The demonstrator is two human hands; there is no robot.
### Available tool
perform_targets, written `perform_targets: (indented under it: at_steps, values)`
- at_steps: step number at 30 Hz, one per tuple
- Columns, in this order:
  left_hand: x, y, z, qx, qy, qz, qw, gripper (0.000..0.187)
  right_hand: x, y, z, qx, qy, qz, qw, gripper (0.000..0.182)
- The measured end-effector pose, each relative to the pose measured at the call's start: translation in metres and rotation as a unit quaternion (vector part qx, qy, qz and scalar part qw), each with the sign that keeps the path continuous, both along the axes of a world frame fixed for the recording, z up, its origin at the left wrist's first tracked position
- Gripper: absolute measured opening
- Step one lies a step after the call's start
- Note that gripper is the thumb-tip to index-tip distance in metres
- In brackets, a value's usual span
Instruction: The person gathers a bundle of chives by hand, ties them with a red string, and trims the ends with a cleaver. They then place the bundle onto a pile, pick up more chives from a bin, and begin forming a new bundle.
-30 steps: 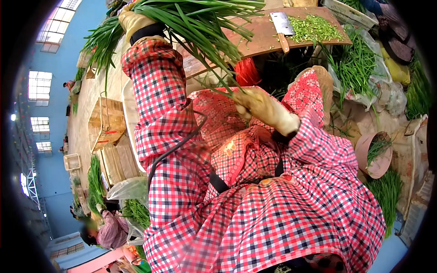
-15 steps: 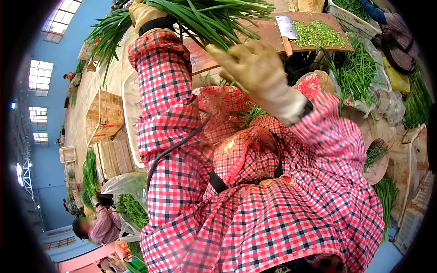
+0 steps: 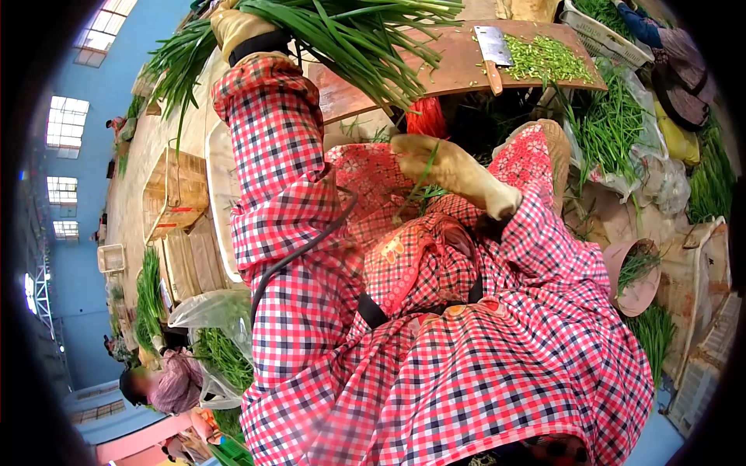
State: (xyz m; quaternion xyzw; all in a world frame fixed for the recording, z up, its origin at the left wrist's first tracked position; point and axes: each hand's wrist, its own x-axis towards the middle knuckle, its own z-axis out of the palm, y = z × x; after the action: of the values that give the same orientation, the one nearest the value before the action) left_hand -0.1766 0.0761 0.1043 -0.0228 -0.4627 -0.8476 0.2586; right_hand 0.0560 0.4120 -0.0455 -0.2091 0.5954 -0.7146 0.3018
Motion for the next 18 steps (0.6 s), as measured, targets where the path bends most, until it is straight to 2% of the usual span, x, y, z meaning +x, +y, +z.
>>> perform_targets:
  at_steps: [1, 3, 5, 7, 9, 10, 11, 12, 13, 14, 16, 17, 18]
  values:
    - [-0.004, -0.001, -0.006, -0.007, -0.002, 0.003, 1.0, 0.023, 0.002, -0.017, 0.001, -0.132, -0.042, -0.03, 0.99, 0.062]
    - [-0.005, -0.011, -0.016, -0.028, -0.005, 0.012, 1.0, 0.023, -0.001, -0.034, 0.014, -0.219, -0.111, -0.057, 0.968, 0.051]
    - [-0.008, -0.023, -0.032, -0.06, 0.0, 0.029, 0.998, 0.024, -0.012, -0.036, 0.031, -0.129, -0.172, -0.05, 0.975, 0.046]
    - [-0.008, -0.041, -0.05, -0.11, 0.01, 0.051, 0.993, 0.024, -0.011, -0.024, 0.022, -0.164, -0.167, 0.039, 0.971, 0.041]
    - [0.004, -0.06, -0.071, -0.14, 0.021, 0.071, 0.987, 0.024, -0.003, -0.001, 0.025, -0.085, -0.126, 0.081, 0.985, 0.033]
    - [0.02, -0.052, -0.071, -0.117, -0.001, 0.085, 0.99, 0.02, -0.004, 0.011, -0.009, -0.087, 0.056, 0.077, 0.992, 0.026]
    - [0.045, -0.041, -0.07, -0.083, -0.027, 0.096, 0.992, 0.017, -0.004, 0.023, -0.043, -0.068, 0.259, 0.028, 0.963, 0.023]
    - [0.065, -0.035, -0.07, -0.055, -0.05, 0.107, 0.991, 0.014, -0.005, 0.035, -0.076, -0.055, 0.417, -0.05, 0.906, 0.024]
    - [0.082, -0.03, -0.071, -0.03, -0.065, 0.114, 0.991, 0.012, -0.003, 0.051, -0.042, 0.11, 0.203, 0.024, 0.973, 0.025]
    - [0.093, -0.024, -0.073, 0.021, -0.078, 0.112, 0.99, 0.009, 0.0, 0.068, -0.006, 0.297, -0.003, 0.082, 0.951, 0.027]
    - [0.112, -0.012, -0.076, 0.119, -0.095, 0.098, 0.983, 0.007, 0.009, 0.057, 0.012, 0.181, 0.073, -0.049, 0.98, 0.029]
    - [0.123, -0.008, -0.077, 0.146, -0.096, 0.095, 0.98, 0.009, 0.009, 0.046, 0.031, 0.182, 0.213, -0.101, 0.955, 0.03]
    - [0.13, -0.006, -0.082, 0.167, -0.108, 0.093, 0.976, 0.011, 0.006, 0.034, 0.047, 0.15, 0.287, -0.121, 0.938, 0.034]
